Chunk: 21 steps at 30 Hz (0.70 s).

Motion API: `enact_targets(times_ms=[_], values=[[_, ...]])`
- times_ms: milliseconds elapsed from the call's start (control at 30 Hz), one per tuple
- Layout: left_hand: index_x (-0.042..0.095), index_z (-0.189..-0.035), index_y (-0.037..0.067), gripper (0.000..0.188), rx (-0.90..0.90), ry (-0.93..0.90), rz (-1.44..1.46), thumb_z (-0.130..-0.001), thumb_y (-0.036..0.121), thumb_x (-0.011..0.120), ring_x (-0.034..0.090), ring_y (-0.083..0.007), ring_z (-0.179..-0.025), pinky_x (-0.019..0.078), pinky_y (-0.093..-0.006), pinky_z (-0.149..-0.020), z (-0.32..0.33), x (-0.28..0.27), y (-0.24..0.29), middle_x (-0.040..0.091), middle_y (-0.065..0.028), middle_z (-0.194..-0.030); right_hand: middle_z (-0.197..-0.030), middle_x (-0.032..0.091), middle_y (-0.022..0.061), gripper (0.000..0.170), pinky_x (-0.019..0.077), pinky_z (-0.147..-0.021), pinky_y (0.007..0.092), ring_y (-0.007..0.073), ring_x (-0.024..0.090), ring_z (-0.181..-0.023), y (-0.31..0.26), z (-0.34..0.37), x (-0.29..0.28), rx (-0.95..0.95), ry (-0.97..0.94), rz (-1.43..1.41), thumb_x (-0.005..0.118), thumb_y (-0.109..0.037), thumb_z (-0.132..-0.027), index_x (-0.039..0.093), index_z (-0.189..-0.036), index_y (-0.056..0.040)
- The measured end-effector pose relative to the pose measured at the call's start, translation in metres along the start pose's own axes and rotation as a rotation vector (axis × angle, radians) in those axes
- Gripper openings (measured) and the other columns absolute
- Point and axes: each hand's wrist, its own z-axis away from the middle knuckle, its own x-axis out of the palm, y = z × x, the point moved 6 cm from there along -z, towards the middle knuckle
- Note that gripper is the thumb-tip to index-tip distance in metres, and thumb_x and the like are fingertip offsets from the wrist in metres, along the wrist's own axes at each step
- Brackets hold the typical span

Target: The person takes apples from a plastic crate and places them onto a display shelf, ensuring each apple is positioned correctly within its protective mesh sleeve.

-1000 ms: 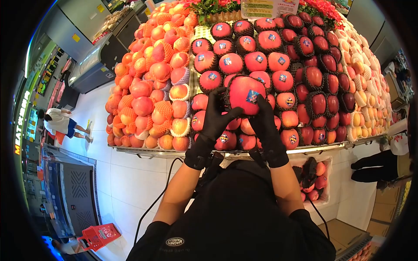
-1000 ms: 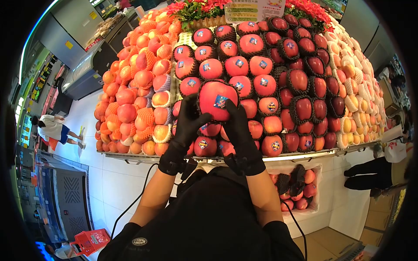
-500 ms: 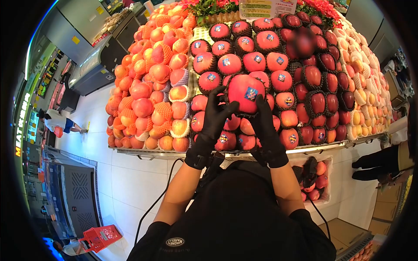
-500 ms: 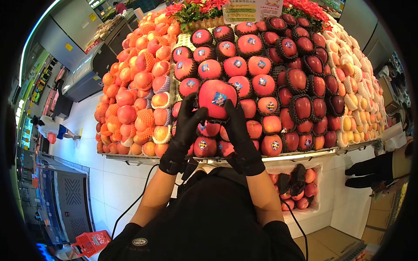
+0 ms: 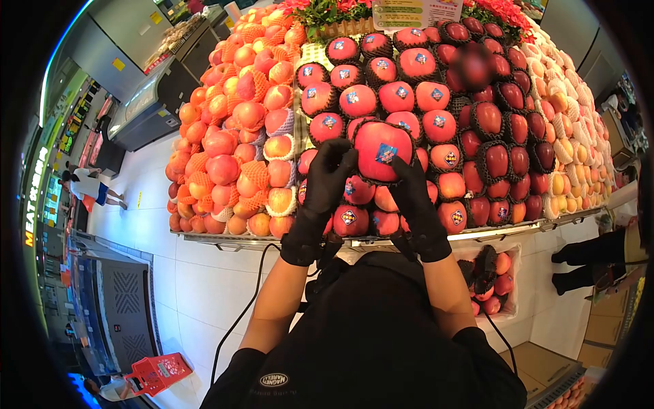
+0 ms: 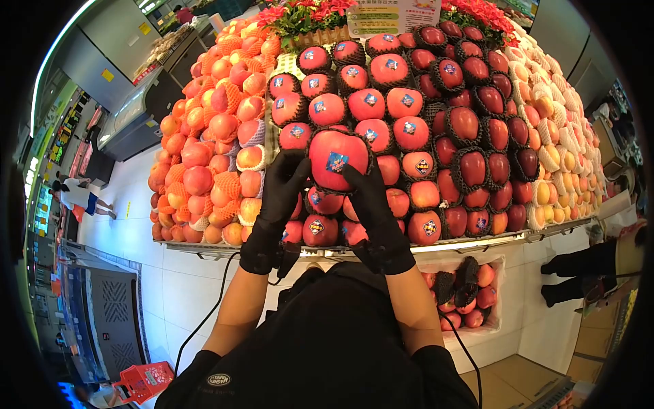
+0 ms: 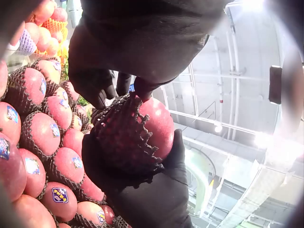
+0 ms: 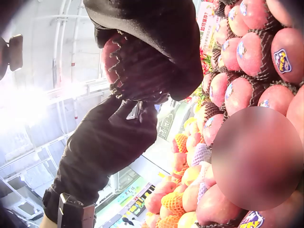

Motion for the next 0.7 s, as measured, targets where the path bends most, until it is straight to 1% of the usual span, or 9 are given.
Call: enact_targets(times_ms=[100, 200, 267, 367, 467, 500, 567, 667, 700], values=[[0.060, -0.104, 0.002, 0.017, 0.002, 0.047, -0.010, -0.090, 0.010, 0.066, 0.058, -0.0092, -0.077, 0.0479, -0.0233, -0.067, 0.003, 0.000, -0.002, 0.063, -0.0013, -0.089, -0.125, 0.055, 0.0122, 0.053, 0.0478, -0.094, 0.0351, 0.0210, 0.056, -0.112, 0.001, -0.003, -0.006, -0.064, -0.031, 0.020, 0.063, -0.011, -0.085, 0.043, -0.133, -0.0001], [0.062, -0.102, 0.000, 0.016, -0.003, 0.064, -0.001, -0.089, 0.008, 0.066, 0.059, -0.0094, -0.070, 0.0476, -0.0225, -0.062, 0.004, 0.001, 0.002, 0.064, -0.0020, -0.083, -0.125, 0.055, 0.0121, 0.057, 0.0478, -0.095, 0.0353, 0.0215, 0.055, -0.113, 0.001, 0.001, -0.009, 0.003, -0.012, -0.048, 0.066, -0.010, -0.083, 0.042, -0.134, -0.0007], [0.062, -0.101, -0.001, 0.016, -0.018, 0.078, 0.050, -0.088, 0.006, 0.066, 0.058, -0.0093, -0.065, 0.0472, -0.0222, -0.059, 0.003, 0.000, 0.002, 0.064, -0.0024, -0.078, -0.126, 0.054, 0.0121, 0.059, 0.0474, -0.096, 0.0356, 0.0217, 0.055, -0.113, 0.000, 0.000, -0.008, -0.029, 0.008, -0.016, 0.067, -0.009, -0.082, 0.041, -0.135, -0.0013], [0.061, -0.100, -0.002, 0.015, 0.021, 0.102, -0.012, -0.088, 0.003, 0.065, 0.058, -0.0090, -0.064, 0.0470, -0.0227, -0.058, 0.003, -0.003, 0.012, 0.063, -0.0031, -0.076, -0.127, 0.053, 0.0120, 0.061, 0.0472, -0.097, 0.0359, 0.0220, 0.054, -0.114, -0.007, 0.004, -0.001, -0.065, 0.034, 0.087, 0.068, -0.007, -0.080, 0.041, -0.135, -0.0020], [0.061, -0.100, -0.002, 0.013, -0.001, 0.127, 0.010, -0.087, 0.002, 0.064, 0.057, -0.0087, -0.062, 0.0466, -0.0229, -0.056, 0.009, 0.002, 0.020, 0.062, -0.0028, -0.075, -0.128, 0.052, 0.0120, 0.063, 0.0475, -0.097, 0.0361, 0.0220, 0.053, -0.116, -0.013, 0.004, -0.002, -0.113, 0.043, 0.162, 0.068, -0.006, -0.079, 0.041, -0.136, -0.0020], [0.061, -0.100, -0.002, 0.013, 0.001, 0.093, 0.005, -0.088, 0.002, 0.064, 0.057, -0.0086, -0.064, 0.0465, -0.0230, -0.056, 0.009, 0.003, 0.020, 0.063, -0.0031, -0.078, -0.129, 0.052, 0.0120, 0.063, 0.0477, -0.097, 0.0362, 0.0219, 0.053, -0.116, -0.015, 0.004, -0.003, -0.129, 0.040, 0.179, 0.068, -0.006, -0.079, 0.041, -0.136, -0.0019], [0.061, -0.100, -0.002, 0.014, 0.004, 0.026, -0.006, -0.088, 0.003, 0.064, 0.057, -0.0085, -0.066, 0.0462, -0.0231, -0.055, 0.010, 0.002, 0.018, 0.063, -0.0037, -0.082, -0.129, 0.051, 0.0119, 0.065, 0.0479, -0.096, 0.0359, 0.0220, 0.052, -0.117, -0.012, 0.002, -0.008, -0.089, -0.001, 0.123, 0.068, -0.006, -0.079, 0.040, -0.137, -0.0021], [0.061, -0.102, -0.001, 0.015, 0.062, 0.025, -0.046, -0.089, 0.005, 0.064, 0.058, -0.0086, -0.074, 0.0467, -0.0228, -0.058, 0.003, 0.004, 0.021, 0.063, -0.0044, -0.092, -0.130, 0.051, 0.0119, 0.066, 0.0479, -0.096, 0.0358, 0.0219, 0.052, -0.118, -0.008, 0.003, -0.011, -0.019, -0.027, 0.054, 0.068, -0.004, -0.078, 0.039, -0.138, -0.0026], [0.060, -0.106, 0.000, 0.019, 0.066, 0.038, -0.036, -0.089, 0.007, 0.064, 0.058, -0.0085, -0.074, 0.0471, -0.0228, -0.059, 0.000, 0.006, 0.023, 0.063, -0.0044, -0.090, -0.130, 0.051, 0.0119, 0.066, 0.0478, -0.096, 0.0357, 0.0219, 0.051, -0.118, -0.007, 0.005, -0.011, 0.008, -0.030, 0.034, 0.067, -0.004, -0.078, 0.039, -0.139, -0.0027]])
